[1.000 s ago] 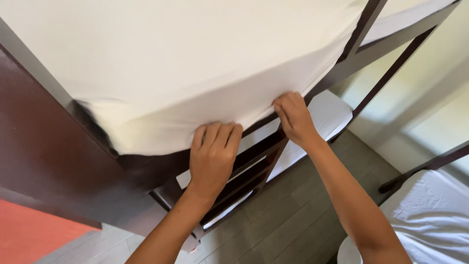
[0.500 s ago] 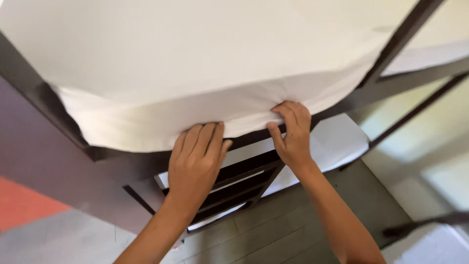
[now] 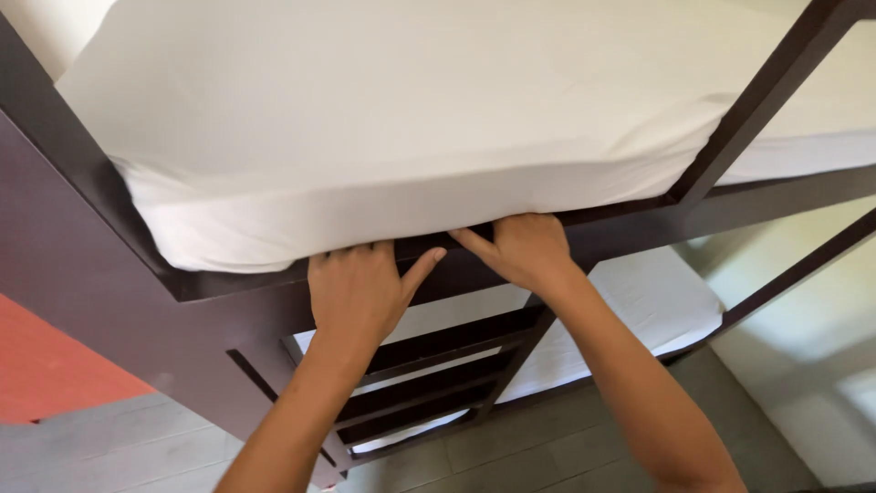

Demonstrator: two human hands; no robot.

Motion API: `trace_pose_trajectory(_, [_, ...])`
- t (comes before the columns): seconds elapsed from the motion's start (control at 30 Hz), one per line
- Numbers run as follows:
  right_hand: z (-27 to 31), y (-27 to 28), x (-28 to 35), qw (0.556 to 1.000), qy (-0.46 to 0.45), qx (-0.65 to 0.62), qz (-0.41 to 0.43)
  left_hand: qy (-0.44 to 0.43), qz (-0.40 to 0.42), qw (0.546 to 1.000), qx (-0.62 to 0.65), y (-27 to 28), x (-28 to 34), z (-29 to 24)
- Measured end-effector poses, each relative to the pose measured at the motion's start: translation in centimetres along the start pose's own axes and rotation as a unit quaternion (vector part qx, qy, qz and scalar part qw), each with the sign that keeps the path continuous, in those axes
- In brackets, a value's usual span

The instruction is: The person makes the beds on a wooden bunk bed frame. They pull white fitted sheets over the mattresses on both the lower and upper bunks, tucking the corners and smoothing the fabric by hand.

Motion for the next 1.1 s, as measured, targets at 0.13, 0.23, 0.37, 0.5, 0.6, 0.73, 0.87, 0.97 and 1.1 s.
trace_pose_trajectory(0.13, [-0.3, 0.3, 0.4, 0.994, 0.071, -0.034, -0.076, 0.007, 0.038, 0.990, 0.137, 1.0, 1.5, 1.4])
trace_pose_trajectory(0.23, [0.1, 0.5, 0.3, 0.994, 0.070, -0.016, -0.076, 0.089, 0.023, 0.954, 0.286, 3.7, 4.5, 3.3])
trace_pose_trajectory(0.37, [-0.1, 0.5, 0.4, 0.991, 0.081, -0.021, -0.106, 0.276, -0.190, 0.649, 0.684, 4.4, 10.3, 6.3])
trace_pose_trajectory(0.5, [-0.6, -0.7, 0.1, 0.996, 0.056, -0.002, -0.070, 0.390, -0.274, 0.388, 0.789, 2.6, 11.7, 6.4])
trace_pose_trajectory(0.6, [0.1, 0.6, 0.5, 0.980, 0.123, -0.020, -0.158, 0.405, -0.301, 0.343, 0.792, 3.0, 9.9, 6.9])
trace_pose_trajectory(0.73, [-0.2, -0.2, 0.2, 0.992, 0.077, 0.003, -0.103, 0.344, -0.293, 0.378, 0.808, 3.6, 5.9, 6.7])
trace_pose_trajectory(0.87, [-0.3, -0.7, 0.4, 0.998, -0.001, 0.055, -0.012, 0.344, -0.312, 0.412, 0.784, 2.1, 4.2, 7.2])
trace_pose_trajectory(0.97, [0.5, 0.7, 1.2, 0.977, 0.128, -0.023, -0.171, 0.382, -0.328, 0.389, 0.771, 0.9, 3.3, 8.5])
trace_pose_trajectory(1.1, [0.4, 0.6, 1.0, 0.986, 0.101, -0.012, -0.133, 0.422, -0.321, 0.391, 0.752, -2.1, 1.6, 10.7])
Point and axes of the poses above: each hand's wrist, its own x-axis away from the middle knuckle, its own y-axis out of the back of the hand, z = x × y, the point moved 10 cm from there along -x, towards the middle knuckle, and after that the axes turned 9 degrees about -y, right-handed, at the moved point
